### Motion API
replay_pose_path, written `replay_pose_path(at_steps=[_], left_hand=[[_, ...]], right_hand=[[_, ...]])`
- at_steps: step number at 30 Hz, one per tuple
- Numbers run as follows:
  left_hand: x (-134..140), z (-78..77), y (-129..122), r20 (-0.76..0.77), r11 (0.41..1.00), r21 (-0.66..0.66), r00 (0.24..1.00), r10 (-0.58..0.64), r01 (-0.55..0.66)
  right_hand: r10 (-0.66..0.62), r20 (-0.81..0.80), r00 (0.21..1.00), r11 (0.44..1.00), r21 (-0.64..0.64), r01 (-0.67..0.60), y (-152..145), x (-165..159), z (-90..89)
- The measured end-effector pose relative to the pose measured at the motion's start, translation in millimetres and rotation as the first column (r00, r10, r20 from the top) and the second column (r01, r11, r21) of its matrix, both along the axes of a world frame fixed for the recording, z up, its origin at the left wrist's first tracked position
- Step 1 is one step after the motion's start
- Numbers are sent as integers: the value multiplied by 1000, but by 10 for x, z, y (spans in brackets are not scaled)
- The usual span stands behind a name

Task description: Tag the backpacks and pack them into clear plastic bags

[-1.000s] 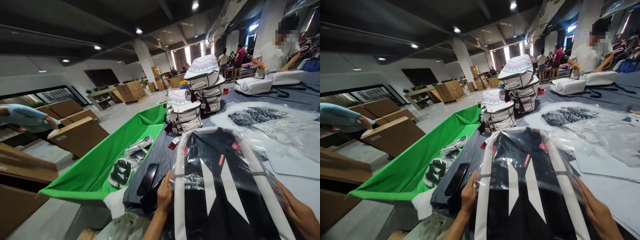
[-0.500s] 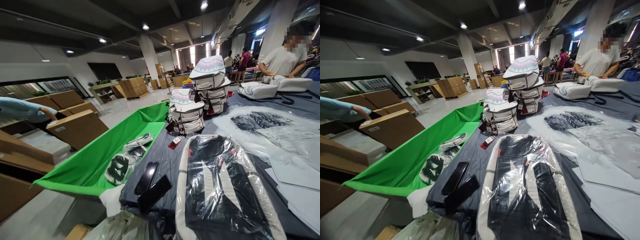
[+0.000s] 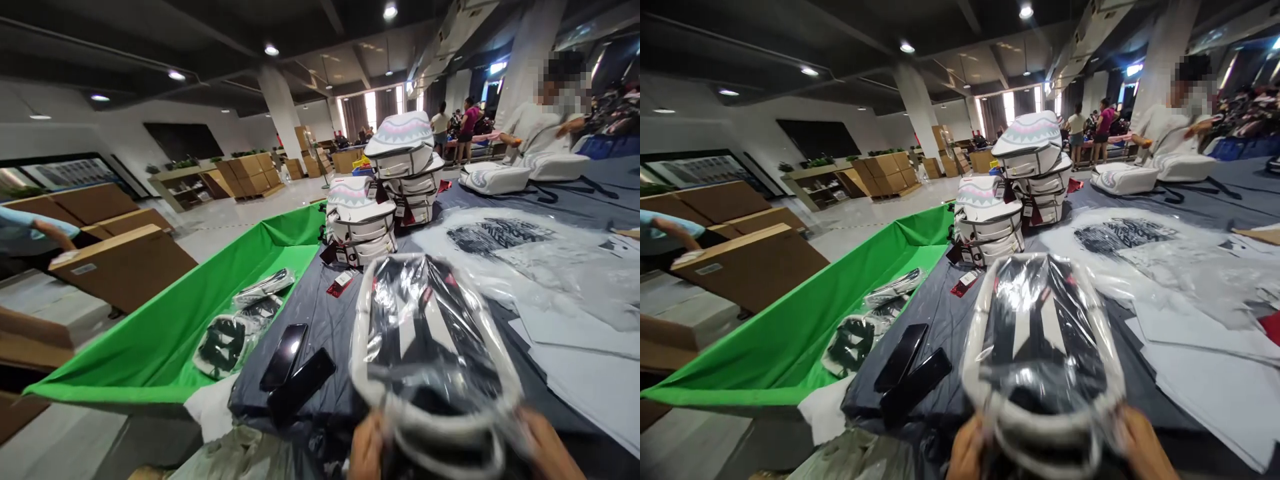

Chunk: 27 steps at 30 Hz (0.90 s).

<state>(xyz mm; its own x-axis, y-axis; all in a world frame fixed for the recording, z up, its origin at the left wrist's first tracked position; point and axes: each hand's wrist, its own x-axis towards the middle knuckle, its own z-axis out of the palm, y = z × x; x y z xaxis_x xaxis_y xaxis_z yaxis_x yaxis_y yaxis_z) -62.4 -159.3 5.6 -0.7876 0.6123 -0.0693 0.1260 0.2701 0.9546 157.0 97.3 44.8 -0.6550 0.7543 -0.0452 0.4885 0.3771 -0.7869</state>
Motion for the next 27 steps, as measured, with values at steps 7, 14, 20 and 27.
replay_pose_path(at_steps=[7, 14, 20, 27], left_hand=[[-694, 371, -66, -93, 859, 196, 863, 497, -473], [526, -32, 50, 398, 999, 49, 918, -8, -13], [1050, 5, 808, 4, 949, -180, 965, -261, 258], [1299, -139, 889, 274, 820, -36, 794, -542, 572]], right_hand=[[-85, -145, 986, 952, 281, 123, 526, 146, 543], [-178, -54, 982, 984, -17, 178, 74, 696, 9], [-195, -133, 972, 947, 232, 221, -182, 441, -144], [-166, -113, 980, 978, -150, 148, -354, 652, -53]])
